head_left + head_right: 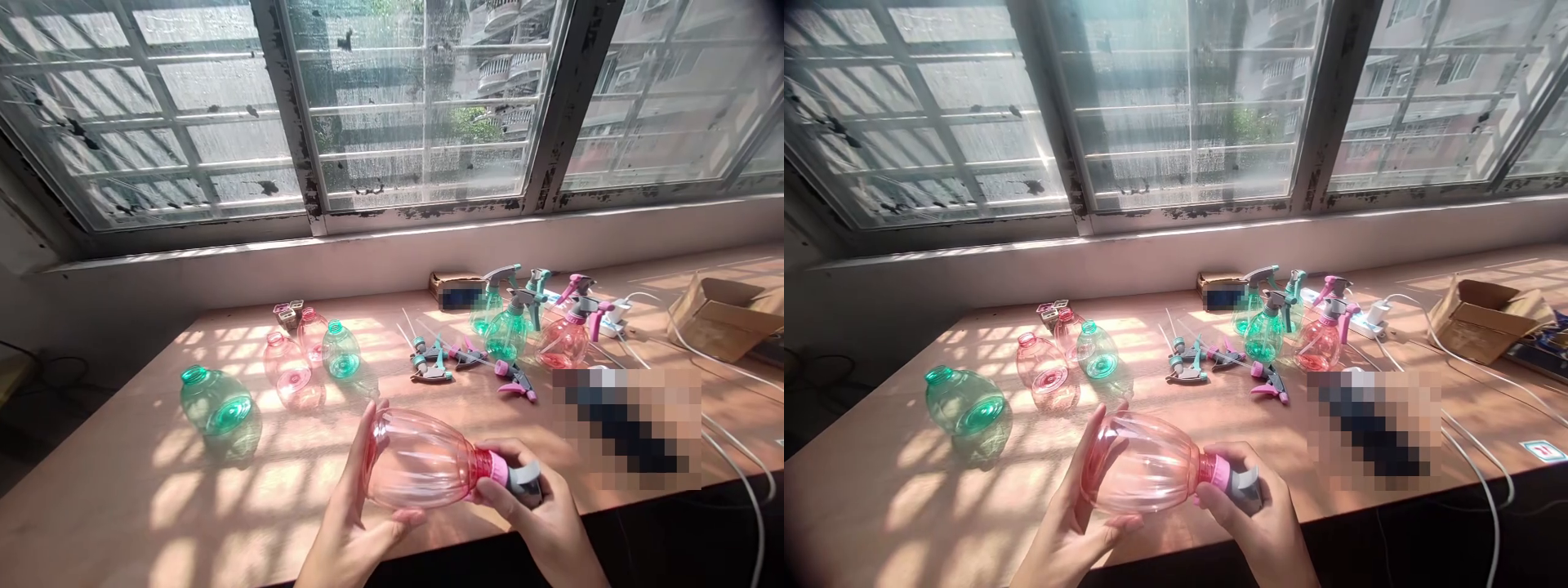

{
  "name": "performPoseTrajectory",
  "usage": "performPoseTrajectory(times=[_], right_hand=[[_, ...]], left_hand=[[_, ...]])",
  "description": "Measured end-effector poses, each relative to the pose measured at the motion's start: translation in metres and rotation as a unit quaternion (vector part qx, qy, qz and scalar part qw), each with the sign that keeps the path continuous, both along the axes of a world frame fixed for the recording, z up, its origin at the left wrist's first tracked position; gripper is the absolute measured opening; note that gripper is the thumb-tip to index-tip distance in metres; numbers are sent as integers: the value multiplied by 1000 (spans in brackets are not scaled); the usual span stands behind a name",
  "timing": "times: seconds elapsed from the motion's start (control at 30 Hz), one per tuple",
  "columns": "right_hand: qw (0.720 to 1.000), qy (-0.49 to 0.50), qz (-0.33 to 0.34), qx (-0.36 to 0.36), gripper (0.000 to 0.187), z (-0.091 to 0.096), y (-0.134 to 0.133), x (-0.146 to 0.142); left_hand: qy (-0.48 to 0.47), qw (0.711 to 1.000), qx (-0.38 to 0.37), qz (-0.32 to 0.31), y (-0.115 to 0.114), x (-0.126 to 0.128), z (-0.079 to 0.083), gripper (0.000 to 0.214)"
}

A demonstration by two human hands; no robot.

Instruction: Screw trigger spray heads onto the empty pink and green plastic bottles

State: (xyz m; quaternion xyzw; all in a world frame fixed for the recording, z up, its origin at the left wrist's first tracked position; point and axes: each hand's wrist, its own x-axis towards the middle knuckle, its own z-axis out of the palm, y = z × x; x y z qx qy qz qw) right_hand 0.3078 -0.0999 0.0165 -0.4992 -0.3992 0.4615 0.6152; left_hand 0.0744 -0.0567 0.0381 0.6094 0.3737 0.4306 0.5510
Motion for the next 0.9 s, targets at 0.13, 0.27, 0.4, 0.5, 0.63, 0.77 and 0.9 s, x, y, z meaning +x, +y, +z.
performPoseTrajectory(times=[0.13,0.27,0.4,0.5,0.63,0.77,0.9], right_hand=[[1000,7,19,-6,42,1,-3,0],[1000,-8,19,-2,39,7,-5,0],[999,-9,36,-12,42,8,-5,1],[998,-20,51,-16,43,6,-4,3],[998,-27,60,-21,43,4,-5,4],[998,-12,61,-17,43,8,-6,3],[998,27,53,-24,47,10,-5,7]], left_hand=[[-32,999,-27,31,-4,4,5,114],[-41,998,-23,38,-1,6,3,105],[21,999,-13,36,0,-3,-7,102],[49,998,-14,26,-2,-10,-14,105],[19,1000,1,23,-1,-9,-14,109],[-7,1000,16,25,3,-1,-9,94],[11,1000,25,-6,2,-3,-10,87]])
